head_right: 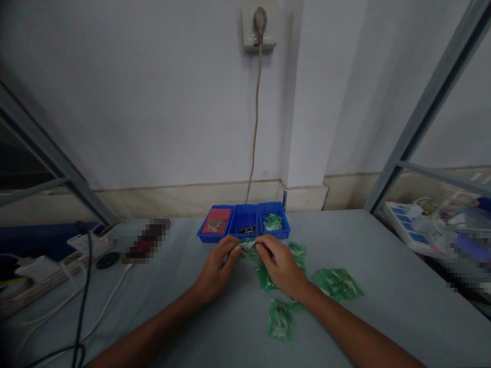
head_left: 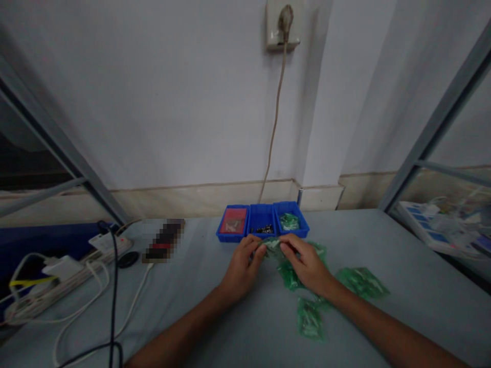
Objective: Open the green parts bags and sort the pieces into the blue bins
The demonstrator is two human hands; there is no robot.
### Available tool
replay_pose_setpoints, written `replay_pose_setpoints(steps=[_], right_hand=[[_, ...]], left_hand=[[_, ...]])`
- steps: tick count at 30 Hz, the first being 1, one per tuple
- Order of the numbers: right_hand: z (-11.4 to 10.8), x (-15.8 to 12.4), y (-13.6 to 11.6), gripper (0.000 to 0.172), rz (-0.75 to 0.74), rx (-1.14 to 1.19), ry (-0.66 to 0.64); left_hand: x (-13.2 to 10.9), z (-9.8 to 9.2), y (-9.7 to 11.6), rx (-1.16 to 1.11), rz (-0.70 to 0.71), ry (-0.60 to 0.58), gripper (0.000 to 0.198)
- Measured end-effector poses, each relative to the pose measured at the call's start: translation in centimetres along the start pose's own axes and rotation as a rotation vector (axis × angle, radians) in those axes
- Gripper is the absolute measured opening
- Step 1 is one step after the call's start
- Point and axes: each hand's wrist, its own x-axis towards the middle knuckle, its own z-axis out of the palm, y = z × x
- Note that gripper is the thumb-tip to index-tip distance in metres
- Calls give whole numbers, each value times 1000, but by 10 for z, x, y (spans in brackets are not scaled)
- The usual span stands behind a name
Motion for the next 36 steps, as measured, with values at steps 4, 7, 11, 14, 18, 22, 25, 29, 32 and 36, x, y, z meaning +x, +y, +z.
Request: replay_pose_setpoints(steps=[4, 7, 11, 14, 18, 22, 25, 29, 32, 36], right_hand=[[2, -1, 2, 24, -23, 1, 16], [2, -2, 2, 26, -15, 30, 20], [-1, 0, 1, 15, -97, -21, 28], [-1, 1, 0, 14, -93, -29, 56], [1, -1, 2, 9, -30, 4, 78], [1, -2, 2, 4, -34, 15, 92], [0, 0, -1, 10, -96, -24, 61], [-3, 2, 1, 17, -150, -26, 72], [-4, 2, 5, 21, -137, -33, 98], [-4, 2, 7, 26, -124, -40, 99]], left_hand=[[1, 1, -1, -35, -11, 16, 36], [1, 2, -4, -33, -15, 34, 32], [0, 3, -5, -26, -19, 17, 23], [0, 3, -6, -26, -33, 6, 20], [0, 4, -7, -38, -33, 33, 25], [0, 4, -8, -31, -25, 41, 27], [0, 4, -8, -29, -18, 38, 17], [-2, 6, -11, -39, -39, 68, 27], [-3, 7, -16, -26, -5, 83, 41], [-3, 6, -17, 17, 24, 51, 45]])
